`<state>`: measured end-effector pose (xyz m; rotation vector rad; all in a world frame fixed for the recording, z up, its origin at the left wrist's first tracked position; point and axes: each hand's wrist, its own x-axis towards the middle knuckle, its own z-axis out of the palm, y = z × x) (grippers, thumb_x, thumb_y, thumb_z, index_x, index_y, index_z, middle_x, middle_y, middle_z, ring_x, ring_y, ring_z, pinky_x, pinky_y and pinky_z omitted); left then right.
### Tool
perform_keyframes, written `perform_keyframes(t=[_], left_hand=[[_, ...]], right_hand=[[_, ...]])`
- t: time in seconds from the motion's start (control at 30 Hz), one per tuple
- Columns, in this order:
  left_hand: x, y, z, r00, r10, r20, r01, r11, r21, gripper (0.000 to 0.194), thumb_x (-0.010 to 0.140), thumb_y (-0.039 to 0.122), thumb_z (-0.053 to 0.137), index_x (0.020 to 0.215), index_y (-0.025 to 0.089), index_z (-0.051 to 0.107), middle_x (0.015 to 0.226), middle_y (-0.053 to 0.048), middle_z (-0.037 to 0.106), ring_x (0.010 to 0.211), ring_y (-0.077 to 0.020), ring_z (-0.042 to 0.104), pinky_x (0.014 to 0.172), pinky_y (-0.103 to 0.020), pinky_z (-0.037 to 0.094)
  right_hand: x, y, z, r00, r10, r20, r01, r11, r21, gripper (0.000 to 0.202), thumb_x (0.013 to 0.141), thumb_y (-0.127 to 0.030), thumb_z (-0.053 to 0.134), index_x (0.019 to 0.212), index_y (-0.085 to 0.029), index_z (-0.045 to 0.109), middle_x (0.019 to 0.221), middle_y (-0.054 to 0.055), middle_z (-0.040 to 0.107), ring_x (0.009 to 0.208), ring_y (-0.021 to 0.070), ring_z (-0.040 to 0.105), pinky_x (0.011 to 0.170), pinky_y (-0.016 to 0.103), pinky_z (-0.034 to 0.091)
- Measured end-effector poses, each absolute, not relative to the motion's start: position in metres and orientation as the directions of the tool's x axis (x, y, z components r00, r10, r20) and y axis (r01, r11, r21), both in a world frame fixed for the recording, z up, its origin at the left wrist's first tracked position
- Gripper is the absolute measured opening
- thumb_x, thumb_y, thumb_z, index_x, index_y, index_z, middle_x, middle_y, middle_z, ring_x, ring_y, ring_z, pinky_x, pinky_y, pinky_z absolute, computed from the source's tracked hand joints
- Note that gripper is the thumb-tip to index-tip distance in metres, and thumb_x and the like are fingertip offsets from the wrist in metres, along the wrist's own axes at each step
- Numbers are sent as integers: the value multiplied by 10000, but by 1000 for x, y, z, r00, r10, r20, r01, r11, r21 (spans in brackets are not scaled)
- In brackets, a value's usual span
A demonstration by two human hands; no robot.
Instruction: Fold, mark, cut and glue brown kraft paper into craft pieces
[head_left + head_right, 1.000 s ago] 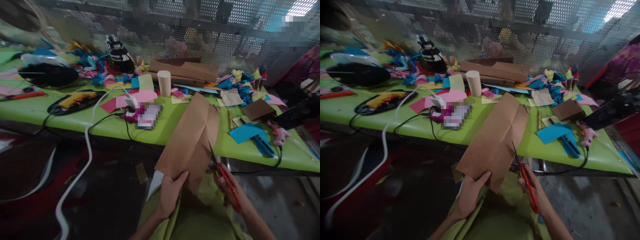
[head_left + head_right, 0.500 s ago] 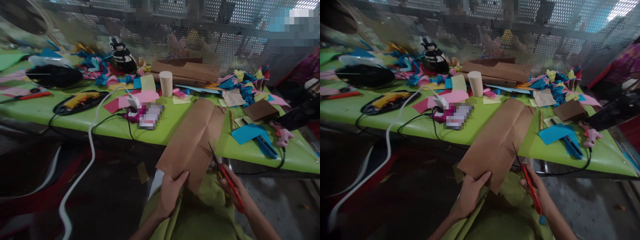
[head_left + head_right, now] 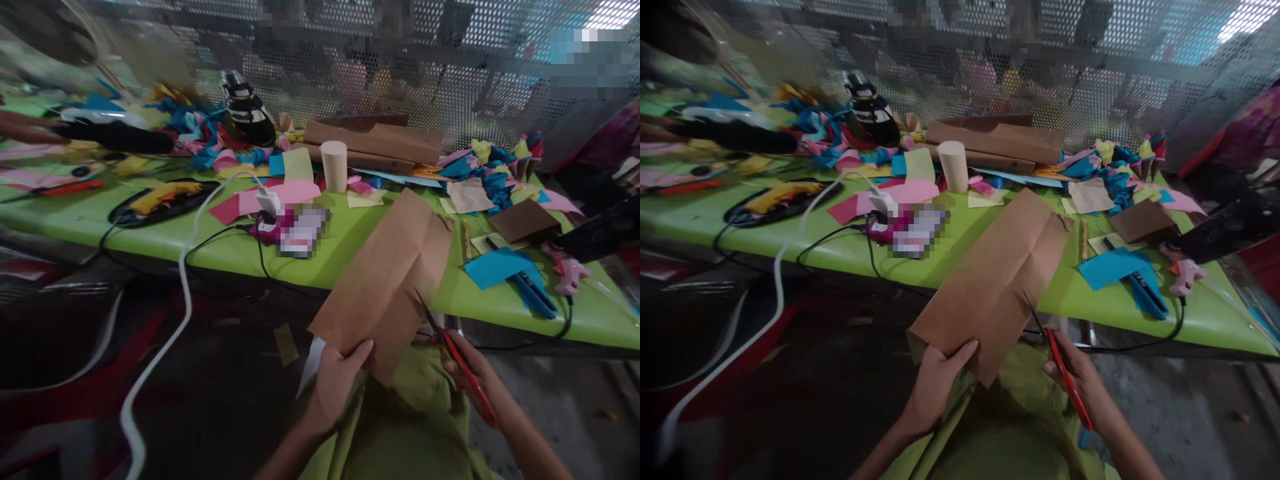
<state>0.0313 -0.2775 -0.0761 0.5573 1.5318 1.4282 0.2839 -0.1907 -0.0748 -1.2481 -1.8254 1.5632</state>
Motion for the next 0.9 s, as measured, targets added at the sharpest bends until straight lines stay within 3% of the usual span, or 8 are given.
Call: perform_keyframes(t=[0.23,0.57,0.9], left_hand=[[27,-278,-78,-467,824,-320,-272,211,939,436,776,380,791,1154,169,745,1230,-118,746,1183,-293,677,1084,-421,496],[18,-278,-85,-497,816,-296,-240,198,950,457,769,417,790,1153,179,726,1218,-114,749,1167,-294,686,1044,-409,520],[8,-277,-75,-495,822,-280,-164,228,960,467,769,387,780,1169,152,722,1225,-135,747,1192,-308,680,1043,-420,521]], right_hand=[[292,-182,-84,-572,804,-163,372,77,-925,489,901,-606,624,1197,-217,656,750,8,552,653,163,504,562,251,406],[301,-179,-100,-593,765,-251,408,16,-913,436,934,-525,617,1236,-210,612,794,5,550,605,128,473,497,216,369],[298,-169,-87,-640,755,-141,455,224,-862,384,914,-450,637,1208,-207,681,827,19,611,769,199,621,697,259,506]])
